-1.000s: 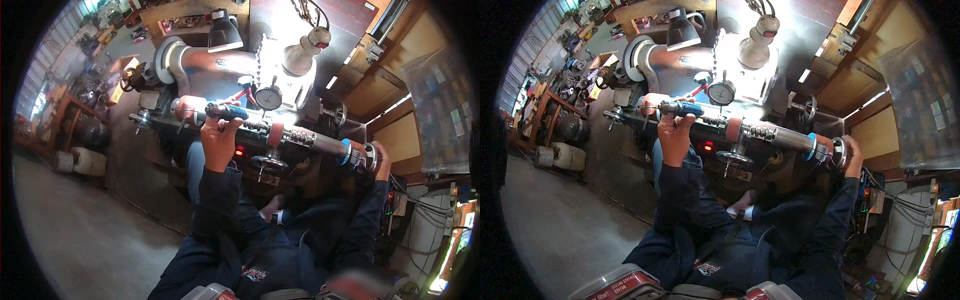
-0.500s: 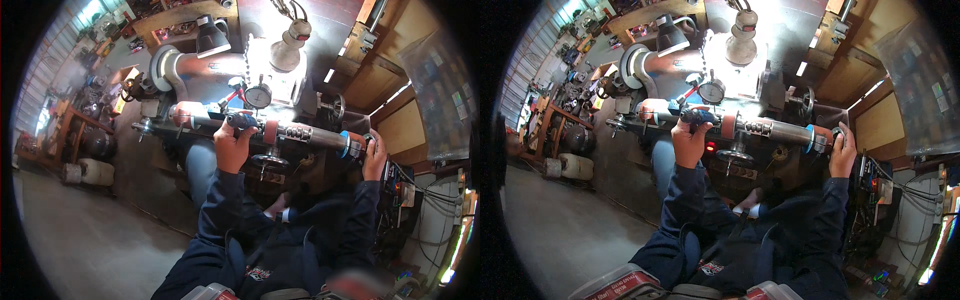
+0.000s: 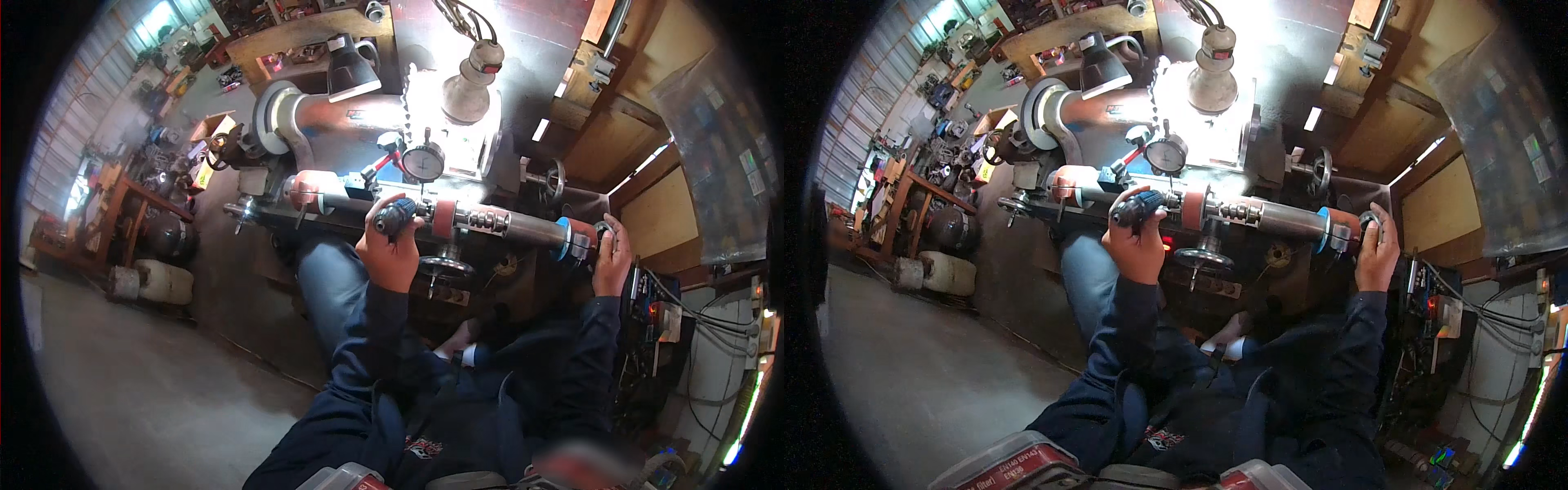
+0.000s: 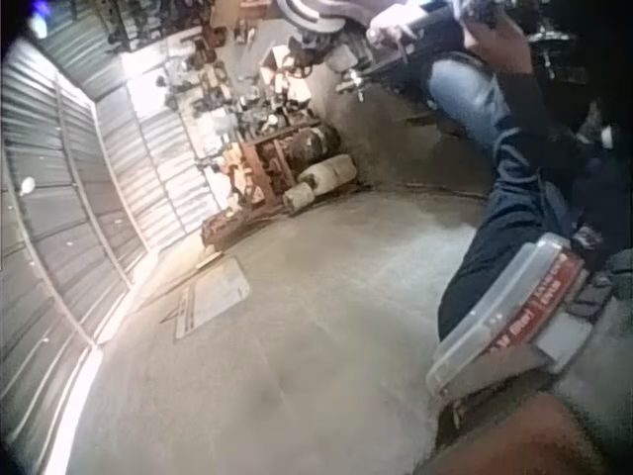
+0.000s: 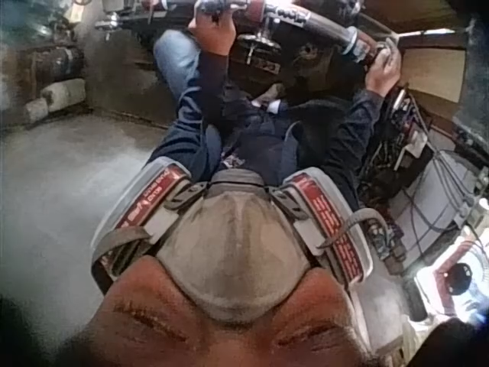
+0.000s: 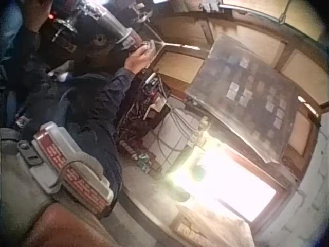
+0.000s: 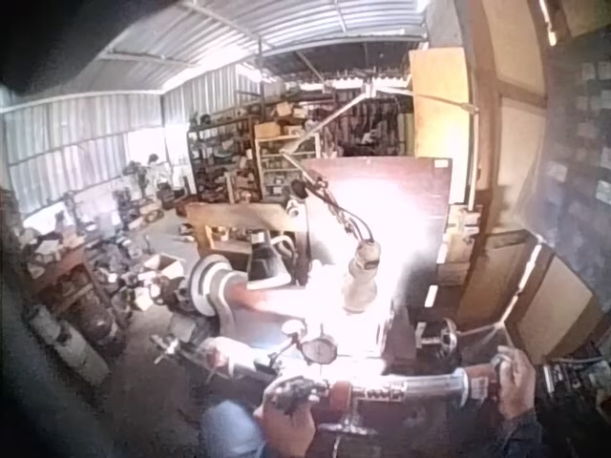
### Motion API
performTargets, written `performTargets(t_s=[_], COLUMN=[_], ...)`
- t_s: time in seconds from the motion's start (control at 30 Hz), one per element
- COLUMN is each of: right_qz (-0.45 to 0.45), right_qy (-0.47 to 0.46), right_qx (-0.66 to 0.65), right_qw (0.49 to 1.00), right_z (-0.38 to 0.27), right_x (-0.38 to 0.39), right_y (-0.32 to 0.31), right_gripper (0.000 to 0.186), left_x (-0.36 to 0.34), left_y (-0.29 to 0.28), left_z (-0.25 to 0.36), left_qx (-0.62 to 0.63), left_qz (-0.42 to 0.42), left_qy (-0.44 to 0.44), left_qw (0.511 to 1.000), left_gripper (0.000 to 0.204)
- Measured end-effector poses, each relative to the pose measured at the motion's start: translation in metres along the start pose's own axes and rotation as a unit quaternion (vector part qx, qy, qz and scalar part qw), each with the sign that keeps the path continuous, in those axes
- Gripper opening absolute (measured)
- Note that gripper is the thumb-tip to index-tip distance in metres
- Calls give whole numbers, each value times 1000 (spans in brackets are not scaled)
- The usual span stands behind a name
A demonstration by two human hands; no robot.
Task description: Grinding a motorcycle engine valve using a precision grinding machine.
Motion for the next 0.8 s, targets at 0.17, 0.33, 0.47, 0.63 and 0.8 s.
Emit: performTargets(t_s=[0.17,0.33,0.47,0.63,0.8], right_qz=[-18,-55,-52,-99,-149], right_qy=[-21,-1,-18,7,46], right_qx=[-33,-171,1,-139,-5], right_qw=[999,984,998,985,988], right_z=[-1,37,93,144,154], right_x=[-4,-14,-30,-16,22], right_y=[-3,-14,-14,2,-4], right_gripper=[32,40,27,23,21], left_x=[2,0,-1,-9,-12], left_y=[-1,10,-5,-12,-15], left_z=[-10,-19,-19,-14,-19], left_qx=[-10,-4,34,68,139], left_qz=[6,-45,19,33,56], left_qy=[-24,-24,-43,-34,-64], left_qw=[1000,999,998,997,987], left_gripper=[28,30,31,34,31])
Point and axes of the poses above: each hand's wrist, its own x-axis away from the middle knuckle, its own y-axis out of the palm, z = x × y, the point moved 10 cm from there along -x, towards the middle knuckle, and after that the axes turned 6 degrees about z, right-handed, at the moved point
